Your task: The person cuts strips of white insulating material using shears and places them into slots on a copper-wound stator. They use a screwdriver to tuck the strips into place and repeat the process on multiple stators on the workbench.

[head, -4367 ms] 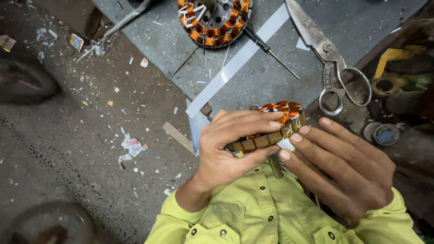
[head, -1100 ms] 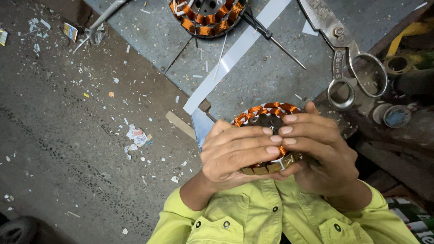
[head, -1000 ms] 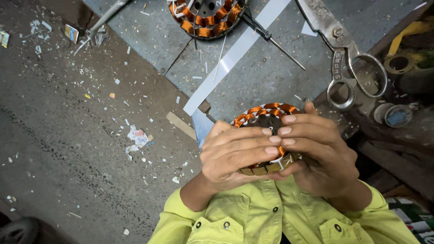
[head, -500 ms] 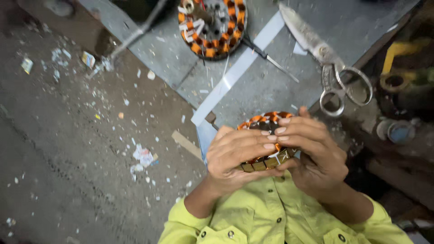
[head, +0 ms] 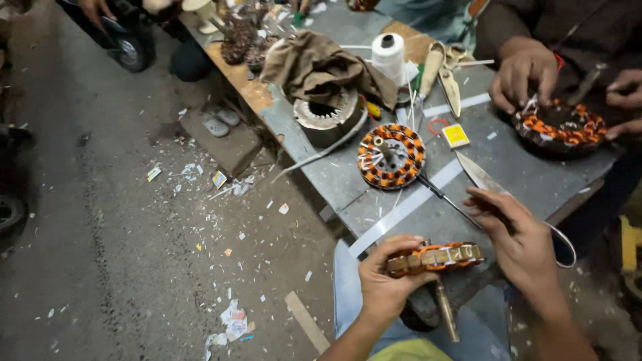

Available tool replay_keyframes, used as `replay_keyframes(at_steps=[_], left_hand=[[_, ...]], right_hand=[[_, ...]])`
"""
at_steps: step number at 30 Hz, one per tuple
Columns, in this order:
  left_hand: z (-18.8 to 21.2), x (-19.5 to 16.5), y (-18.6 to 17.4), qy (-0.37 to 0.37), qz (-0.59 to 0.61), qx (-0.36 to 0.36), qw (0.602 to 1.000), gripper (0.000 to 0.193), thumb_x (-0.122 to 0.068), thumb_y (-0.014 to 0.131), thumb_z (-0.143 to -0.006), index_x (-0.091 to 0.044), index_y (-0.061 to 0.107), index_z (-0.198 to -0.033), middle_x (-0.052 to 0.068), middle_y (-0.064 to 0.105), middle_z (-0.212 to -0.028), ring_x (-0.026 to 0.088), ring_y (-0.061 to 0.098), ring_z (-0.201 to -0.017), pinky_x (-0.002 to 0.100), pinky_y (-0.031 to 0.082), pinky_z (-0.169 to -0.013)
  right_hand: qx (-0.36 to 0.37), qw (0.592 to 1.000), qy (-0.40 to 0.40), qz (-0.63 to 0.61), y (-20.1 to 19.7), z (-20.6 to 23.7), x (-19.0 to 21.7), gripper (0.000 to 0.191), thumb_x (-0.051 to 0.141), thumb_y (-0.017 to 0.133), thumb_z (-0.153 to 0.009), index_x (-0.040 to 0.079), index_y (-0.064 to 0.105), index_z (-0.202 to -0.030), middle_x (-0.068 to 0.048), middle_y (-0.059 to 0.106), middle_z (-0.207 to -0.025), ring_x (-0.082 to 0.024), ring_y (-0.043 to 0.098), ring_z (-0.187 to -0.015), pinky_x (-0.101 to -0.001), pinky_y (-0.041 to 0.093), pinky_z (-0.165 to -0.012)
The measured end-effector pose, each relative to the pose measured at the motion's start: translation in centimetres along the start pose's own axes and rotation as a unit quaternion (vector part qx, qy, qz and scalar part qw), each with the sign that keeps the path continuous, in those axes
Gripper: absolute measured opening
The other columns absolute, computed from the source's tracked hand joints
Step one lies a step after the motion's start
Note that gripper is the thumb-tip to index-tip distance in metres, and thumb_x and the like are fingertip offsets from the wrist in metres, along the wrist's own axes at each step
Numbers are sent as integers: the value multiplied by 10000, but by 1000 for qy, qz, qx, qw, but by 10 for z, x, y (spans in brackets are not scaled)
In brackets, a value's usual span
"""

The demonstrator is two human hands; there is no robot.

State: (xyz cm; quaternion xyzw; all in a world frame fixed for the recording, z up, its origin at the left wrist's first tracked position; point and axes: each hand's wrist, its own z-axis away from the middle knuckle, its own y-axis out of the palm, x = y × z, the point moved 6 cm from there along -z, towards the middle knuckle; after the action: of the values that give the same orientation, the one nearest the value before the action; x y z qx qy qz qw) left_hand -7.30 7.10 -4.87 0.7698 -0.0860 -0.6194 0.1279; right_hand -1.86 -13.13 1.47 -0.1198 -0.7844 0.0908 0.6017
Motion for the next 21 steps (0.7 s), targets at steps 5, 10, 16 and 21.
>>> replay_keyframes(at_steps=[5,10,16,21], left_hand=[[-4,-24,0,-21,-79,-13,997,478,33,905,-728,-25,759,-1179,72,759,-1072,114,729,-957,268,603,-864],[-8,-58,11,26,-116,-5,993,474,8,895,-749,-32,755,-1199,84,767,-1065,116,734,-936,272,606,-829],[1,-82,22,114,-234,50,964,528,-49,884,-795,-78,703,-1291,141,739,-1217,198,738,-1038,301,599,-925],[1,-88,24,112,-267,111,951,595,-120,871,-816,-91,656,-1370,145,725,-1273,261,713,-1109,339,558,-984]], right_hand=[[-47,902,-142,405,21,-9,8,278,231,748,-853,71,773,-1079,-149,681,-980,-341,636,-926,-454,521,-823],[-39,882,-144,447,28,-8,5,150,188,737,-891,68,763,-977,-134,671,-924,-340,642,-912,-462,519,-801],[-31,873,-128,469,19,3,7,154,179,756,-954,35,704,-936,-162,667,-904,-356,672,-820,-464,542,-739],[-70,951,-43,297,-18,25,14,205,97,757,-930,0,660,-1082,-120,682,-827,-235,717,-717,-358,558,-661]])
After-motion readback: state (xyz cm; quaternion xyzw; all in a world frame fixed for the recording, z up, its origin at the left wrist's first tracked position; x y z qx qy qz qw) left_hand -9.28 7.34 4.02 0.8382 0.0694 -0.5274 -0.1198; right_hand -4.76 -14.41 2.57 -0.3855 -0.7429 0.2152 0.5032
